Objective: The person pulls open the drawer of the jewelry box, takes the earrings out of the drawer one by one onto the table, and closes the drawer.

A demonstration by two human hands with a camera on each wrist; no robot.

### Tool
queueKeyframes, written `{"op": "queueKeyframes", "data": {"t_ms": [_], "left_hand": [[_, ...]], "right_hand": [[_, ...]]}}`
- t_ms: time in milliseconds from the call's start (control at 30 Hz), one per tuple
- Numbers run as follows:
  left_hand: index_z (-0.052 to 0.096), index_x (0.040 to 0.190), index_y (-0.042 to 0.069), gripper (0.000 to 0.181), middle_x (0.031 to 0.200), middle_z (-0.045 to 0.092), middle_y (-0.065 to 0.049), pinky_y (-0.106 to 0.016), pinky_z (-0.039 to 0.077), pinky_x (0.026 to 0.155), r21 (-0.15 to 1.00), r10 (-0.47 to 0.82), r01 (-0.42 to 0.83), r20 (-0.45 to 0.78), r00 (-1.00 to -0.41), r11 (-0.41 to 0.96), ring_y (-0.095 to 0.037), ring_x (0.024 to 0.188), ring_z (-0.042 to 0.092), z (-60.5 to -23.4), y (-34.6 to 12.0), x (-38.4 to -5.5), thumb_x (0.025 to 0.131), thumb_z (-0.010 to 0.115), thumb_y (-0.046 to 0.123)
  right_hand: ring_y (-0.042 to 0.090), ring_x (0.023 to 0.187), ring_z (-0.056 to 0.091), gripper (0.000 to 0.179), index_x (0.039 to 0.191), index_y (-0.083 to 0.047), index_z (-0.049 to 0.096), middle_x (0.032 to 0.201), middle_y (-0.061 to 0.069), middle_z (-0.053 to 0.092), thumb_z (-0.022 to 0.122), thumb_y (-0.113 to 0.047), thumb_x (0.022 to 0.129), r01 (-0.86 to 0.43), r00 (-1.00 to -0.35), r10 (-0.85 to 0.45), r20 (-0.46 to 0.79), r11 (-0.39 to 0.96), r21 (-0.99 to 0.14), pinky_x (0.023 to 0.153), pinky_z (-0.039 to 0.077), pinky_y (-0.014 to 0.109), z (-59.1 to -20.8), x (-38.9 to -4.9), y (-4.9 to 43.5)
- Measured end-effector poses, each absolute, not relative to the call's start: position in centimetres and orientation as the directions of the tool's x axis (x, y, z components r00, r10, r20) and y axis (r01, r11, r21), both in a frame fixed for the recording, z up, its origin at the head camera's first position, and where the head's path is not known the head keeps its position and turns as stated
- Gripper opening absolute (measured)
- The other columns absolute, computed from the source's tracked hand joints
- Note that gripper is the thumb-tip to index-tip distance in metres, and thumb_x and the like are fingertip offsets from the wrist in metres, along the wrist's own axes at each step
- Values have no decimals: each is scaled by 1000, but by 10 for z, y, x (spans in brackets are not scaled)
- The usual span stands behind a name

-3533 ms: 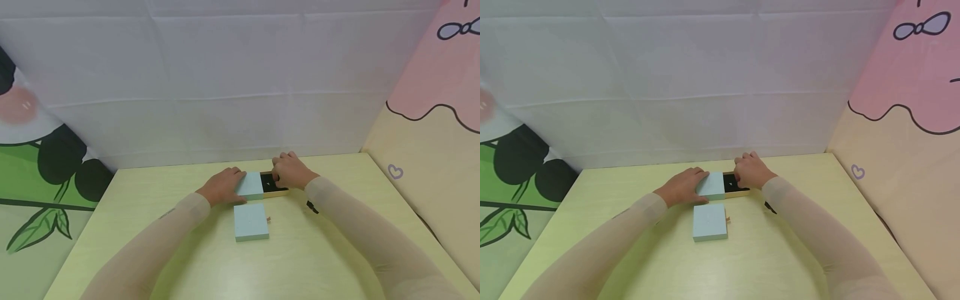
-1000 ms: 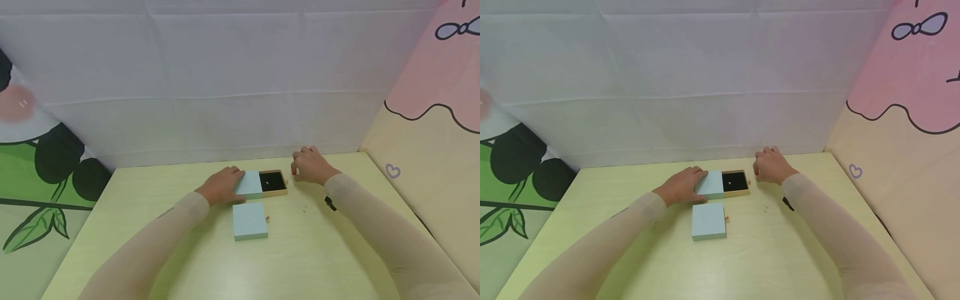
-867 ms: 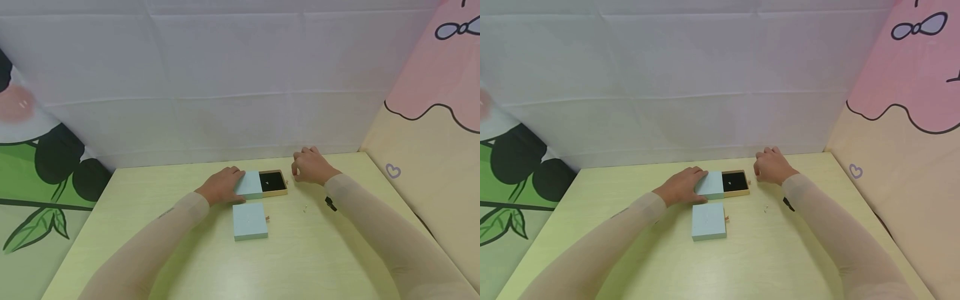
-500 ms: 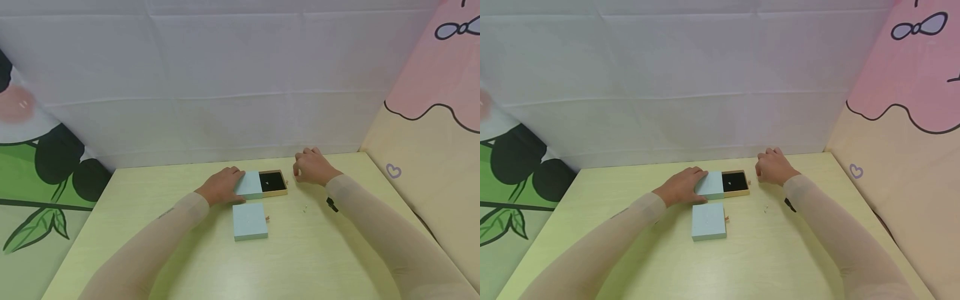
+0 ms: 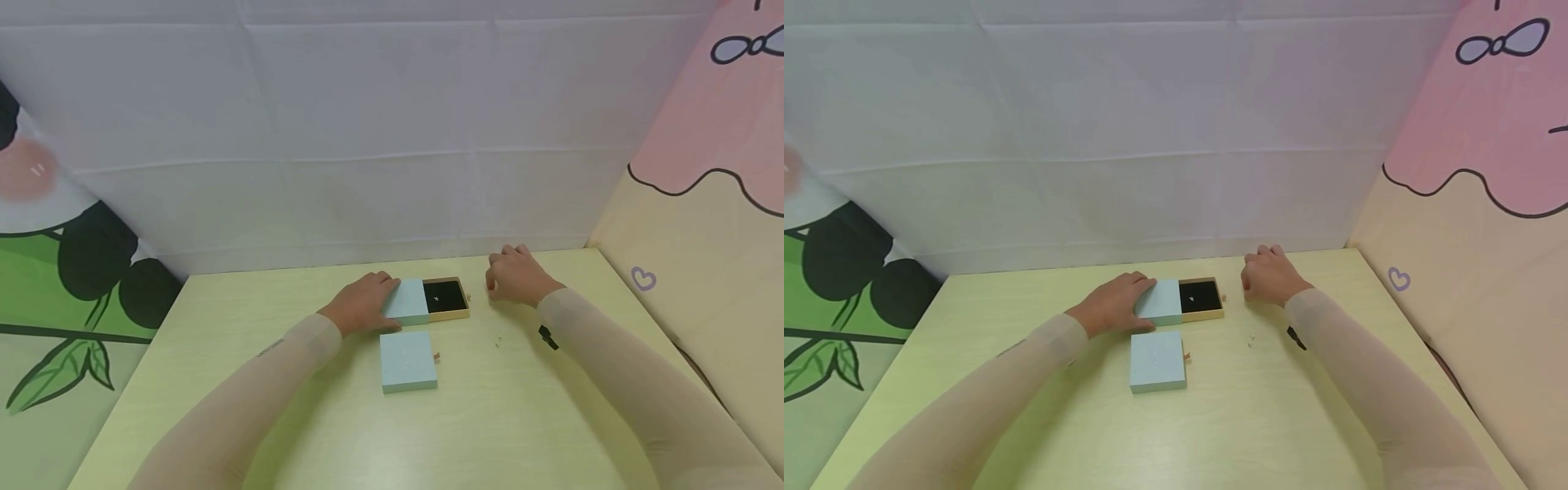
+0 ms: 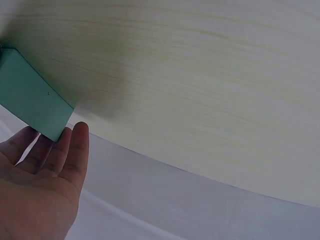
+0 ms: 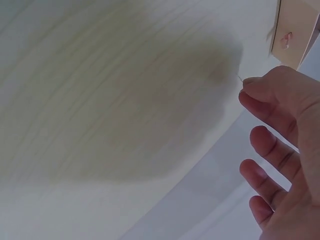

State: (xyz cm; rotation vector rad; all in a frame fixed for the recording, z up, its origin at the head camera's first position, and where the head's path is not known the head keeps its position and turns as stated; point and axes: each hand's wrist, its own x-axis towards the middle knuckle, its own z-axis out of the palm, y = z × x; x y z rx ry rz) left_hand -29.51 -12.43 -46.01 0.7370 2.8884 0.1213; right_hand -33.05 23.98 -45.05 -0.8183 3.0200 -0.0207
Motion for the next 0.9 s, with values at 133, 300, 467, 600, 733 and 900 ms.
{"op": "queueKeyframes", "data": {"t_ms": [133,300,467,600,733,900], "left_hand": [[51,178,7,103,176,61,-13,-48,56,135,124,483,469,-127,-866,874,-33,159,62,-462,-125,-296,99,94,57],[50,178,7,103,177,60,-13,-48,54,136,122,483,469,-132,-866,875,-33,161,61,-460,-125,-295,99,94,57],[50,178,7,104,177,59,-13,-49,55,136,120,483,469,-134,-865,875,-33,160,61,-459,-124,-295,99,94,58],[49,179,7,104,177,59,-13,-48,55,136,118,484,471,-137,-864,874,-33,160,61,-459,-124,-296,99,93,58],[50,178,7,103,177,60,-13,-48,54,136,115,486,474,-137,-863,873,-32,161,61,-459,-124,-296,100,93,58],[50,178,7,103,177,60,-13,-48,54,137,121,482,469,-142,-864,875,-32,160,61,-459,-123,-295,100,94,57]], "right_hand": [[31,105,59,6,94,-22,93,101,0,75,89,-19,98,-499,-866,-500,-10,866,-14,100,42,52,-454,-332,243],[31,106,59,8,95,-21,93,102,1,75,87,-19,99,-494,-869,-495,-21,869,-15,101,43,53,-456,-332,244],[31,104,59,8,96,-21,94,102,1,76,87,-20,100,-496,-868,-496,-16,868,-5,101,44,53,-458,-333,245],[31,104,59,8,96,-22,94,102,1,76,87,-21,100,-500,-866,-500,-8,866,4,102,45,53,-458,-333,245],[30,104,58,9,95,-22,94,100,0,74,87,-21,100,-501,-865,-501,-6,865,7,102,45,53,-459,-333,246],[31,104,59,9,94,-22,93,99,0,74,86,-21,99,-500,-866,-500,-8,866,3,102,44,54,-459,-332,246]]}}
